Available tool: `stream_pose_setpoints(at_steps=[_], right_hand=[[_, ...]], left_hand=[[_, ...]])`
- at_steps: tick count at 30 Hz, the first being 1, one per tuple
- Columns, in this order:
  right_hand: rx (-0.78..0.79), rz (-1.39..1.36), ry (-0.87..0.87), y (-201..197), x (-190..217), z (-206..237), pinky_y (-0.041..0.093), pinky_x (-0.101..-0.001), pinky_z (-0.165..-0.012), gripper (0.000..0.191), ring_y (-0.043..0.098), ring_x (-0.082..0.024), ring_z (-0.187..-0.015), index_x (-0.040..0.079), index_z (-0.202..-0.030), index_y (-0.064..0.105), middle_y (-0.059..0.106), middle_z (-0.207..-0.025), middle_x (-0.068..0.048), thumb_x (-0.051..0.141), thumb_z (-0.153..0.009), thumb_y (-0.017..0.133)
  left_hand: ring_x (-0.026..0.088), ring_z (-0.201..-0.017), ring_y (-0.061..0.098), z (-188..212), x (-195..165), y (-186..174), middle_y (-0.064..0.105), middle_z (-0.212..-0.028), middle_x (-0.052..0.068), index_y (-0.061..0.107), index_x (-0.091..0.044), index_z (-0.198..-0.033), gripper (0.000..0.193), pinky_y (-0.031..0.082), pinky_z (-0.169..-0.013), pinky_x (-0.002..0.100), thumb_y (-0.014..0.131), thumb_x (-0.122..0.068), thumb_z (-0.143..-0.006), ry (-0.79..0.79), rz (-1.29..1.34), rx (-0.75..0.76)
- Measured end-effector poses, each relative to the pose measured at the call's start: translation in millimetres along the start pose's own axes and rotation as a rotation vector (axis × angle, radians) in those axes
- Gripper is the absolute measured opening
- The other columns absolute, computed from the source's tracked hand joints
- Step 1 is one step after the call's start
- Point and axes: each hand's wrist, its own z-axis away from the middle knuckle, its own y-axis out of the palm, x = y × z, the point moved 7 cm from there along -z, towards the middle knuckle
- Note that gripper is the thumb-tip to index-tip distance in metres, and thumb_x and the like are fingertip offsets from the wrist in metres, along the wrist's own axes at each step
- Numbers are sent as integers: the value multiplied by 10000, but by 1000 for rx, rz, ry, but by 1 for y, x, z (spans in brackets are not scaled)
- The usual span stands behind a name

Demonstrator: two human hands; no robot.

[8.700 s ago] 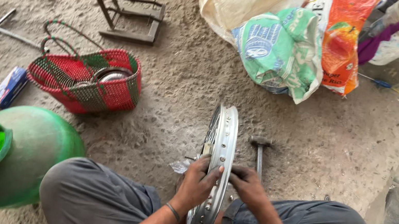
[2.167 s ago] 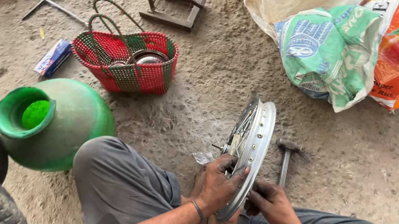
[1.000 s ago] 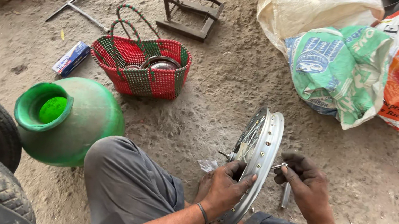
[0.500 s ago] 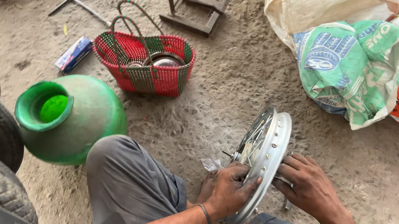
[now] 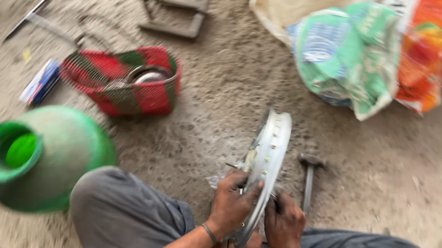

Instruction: The person sits on the ground holding a motorcycle wheel rim on their lap and works on the hub and spokes by hand. They use a small hand tool on the rim and hub area, turning the wheel to reach different sides while continuing to work on it.

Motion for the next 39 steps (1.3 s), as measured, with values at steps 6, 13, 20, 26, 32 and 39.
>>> stream_pose_setpoints(at_steps=[6,13,20,26,32,39], right_hand=[[357,-541,247,3,-20,-22,556,-324,-661,203,670,-148,-750,49,-1050,767,764,-853,-78,167,-887,741],[660,-168,41,-17,10,-59,594,-303,-711,189,688,-145,-751,109,-1013,802,796,-876,-58,254,-912,737],[596,-237,7,-29,15,-71,607,-325,-772,243,710,-153,-858,132,-1082,782,761,-1004,-80,258,-875,766],[360,-296,157,-23,-13,-36,625,-319,-730,202,746,-177,-830,75,-1039,790,805,-956,-94,202,-884,762],[600,-73,354,-31,3,-30,633,-345,-659,199,729,-193,-721,136,-1078,768,783,-990,-24,187,-907,681],[516,-125,83,-40,30,-33,631,-326,-725,161,771,-175,-789,78,-1028,758,791,-929,-74,125,-877,726]], left_hand=[[268,-763,668,0,-6,6,731,-807,140,758,-1,-862,138,523,-691,378,760,-136,-891,90,98,25],[279,-706,629,9,-1,3,654,-791,149,687,13,-852,172,497,-648,397,765,-135,-889,121,19,10],[223,-815,673,17,9,14,705,-907,132,673,6,-999,172,542,-740,364,745,-106,-890,12,142,70],[190,-1016,675,35,40,21,706,-1095,160,562,64,-1229,378,563,-905,345,726,-61,-913,-129,390,134],[164,-1019,679,34,48,26,724,-1104,134,612,43,-1243,351,553,-895,315,643,-34,-901,-122,399,185],[93,-823,644,48,60,26,758,-902,59,736,55,-1053,187,544,-719,279,718,-95,-944,-274,402,170]])
